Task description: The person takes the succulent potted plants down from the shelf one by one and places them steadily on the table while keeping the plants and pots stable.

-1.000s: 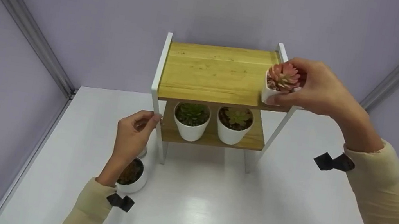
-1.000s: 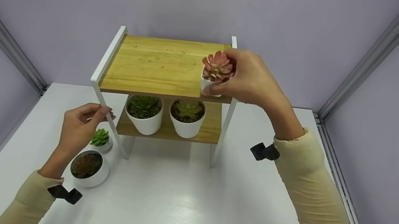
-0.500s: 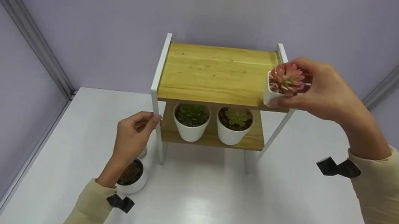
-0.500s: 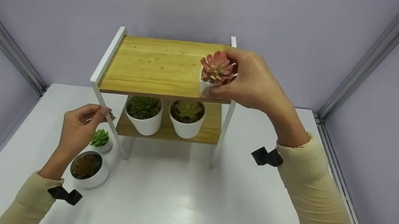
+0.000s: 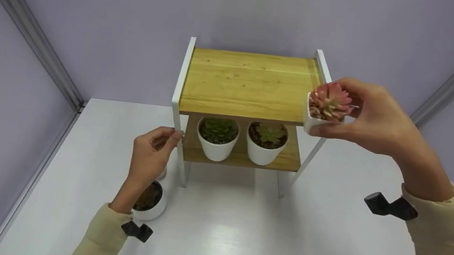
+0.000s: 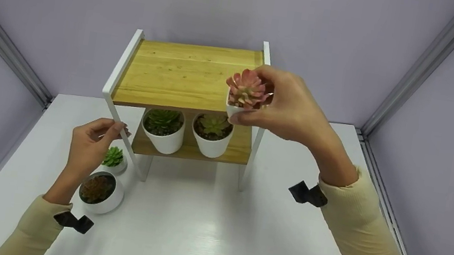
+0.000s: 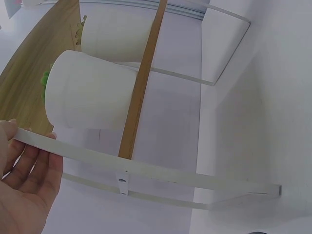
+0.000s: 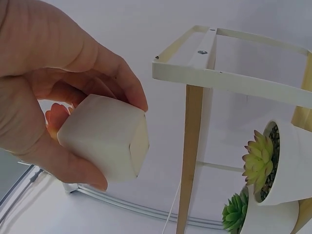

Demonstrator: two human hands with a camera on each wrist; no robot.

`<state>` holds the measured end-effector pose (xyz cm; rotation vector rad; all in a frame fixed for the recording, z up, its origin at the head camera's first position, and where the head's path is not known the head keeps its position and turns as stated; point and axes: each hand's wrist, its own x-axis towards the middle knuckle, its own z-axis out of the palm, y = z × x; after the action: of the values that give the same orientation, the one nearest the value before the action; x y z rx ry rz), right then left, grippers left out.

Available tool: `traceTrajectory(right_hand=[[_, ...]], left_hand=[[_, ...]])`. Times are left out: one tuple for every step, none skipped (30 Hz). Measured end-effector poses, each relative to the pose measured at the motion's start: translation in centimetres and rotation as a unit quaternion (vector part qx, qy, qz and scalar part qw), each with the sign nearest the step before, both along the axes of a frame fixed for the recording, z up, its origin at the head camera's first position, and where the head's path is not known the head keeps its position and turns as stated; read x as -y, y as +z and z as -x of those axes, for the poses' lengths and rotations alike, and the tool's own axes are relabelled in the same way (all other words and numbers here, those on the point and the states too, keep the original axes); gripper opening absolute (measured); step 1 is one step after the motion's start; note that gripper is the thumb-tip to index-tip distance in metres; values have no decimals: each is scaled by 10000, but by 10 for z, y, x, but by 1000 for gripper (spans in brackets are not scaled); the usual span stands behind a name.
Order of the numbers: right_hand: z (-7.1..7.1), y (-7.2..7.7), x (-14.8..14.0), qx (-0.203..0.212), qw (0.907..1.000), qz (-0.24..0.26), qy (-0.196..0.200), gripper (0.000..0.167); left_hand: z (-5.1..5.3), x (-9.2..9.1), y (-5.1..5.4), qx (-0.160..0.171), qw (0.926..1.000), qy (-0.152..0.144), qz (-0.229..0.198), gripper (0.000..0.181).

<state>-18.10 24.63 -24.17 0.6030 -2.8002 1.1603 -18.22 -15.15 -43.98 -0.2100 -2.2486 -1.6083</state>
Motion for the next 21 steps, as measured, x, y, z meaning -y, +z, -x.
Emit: traceTrajectory(right_hand=[[-2,0,0,-8,10000,16,18,53],[-4,-1,0,-17,10000,43,31,53],[-5,-1,0,-40,10000,57,52,53],[-7,-1,0,-54,9999,93,81,53],[-8,-2,0,-80,9999,111,97,54],[-10,-3,0,-100,9998,111,105,54],[-12,-3,-1,-123,9998,99,114,55],[-13,-4,-1,-148,9998,70,106,55],[-15,-5,-1,-166,9998,32,92,55],[-16,-5,-1,-173,9998,-3,78,56],[-17,-6,-1,-195,9998,-48,74,56],[-19,-7,-1,-212,9997,-77,85,56],[-20,-8,-1,-237,9996,-103,91,56],[-21,-8,-1,-259,9995,-124,97,56],[-22,-9,-2,-270,9995,-133,103,56],[-24,-9,-2,-291,9994,-128,124,56],[-25,-10,-2,-321,9993,-134,135,55],[-26,-11,-3,-320,9993,-121,141,55],[-27,-11,-3,-321,9993,-105,156,55],[-28,-12,-4,-319,9993,-85,173,55],[-29,-13,-4,-323,9993,-60,199,55]], left_hand=[[0,0,0,3,10000,-9,-12,24],[0,0,-1,3,10000,-17,-26,24],[1,0,-1,0,10000,-24,-35,25],[1,0,-2,1,10000,-28,-43,25],[1,0,-2,-10,10000,-42,-54,25],[1,0,-2,-17,10000,-46,-60,25],[1,1,-2,-29,10000,-51,-57,25],[1,1,-2,-34,10000,-53,-56,25],[1,1,-2,-23,10000,-42,-40,24],[0,1,-2,-26,10000,-37,-38,24],[0,1,-2,-31,10000,-29,-34,24],[0,1,-2,-33,10000,-20,-28,24],[0,2,-1,-33,10000,-12,-25,23],[-1,2,-1,-19,10000,2,-32,23],[-1,2,-1,1,10000,12,-37,23],[-1,3,-1,5,10000,1,-55,24],[-1,3,-1,17,10000,-6,-64,24],[-1,3,-1,20,10000,-25,-82,25],[-1,3,-2,31,9999,-36,-98,25],[-1,3,-2,39,9999,-43,-108,25],[-1,2,-2,31,9999,-57,-118,25]])
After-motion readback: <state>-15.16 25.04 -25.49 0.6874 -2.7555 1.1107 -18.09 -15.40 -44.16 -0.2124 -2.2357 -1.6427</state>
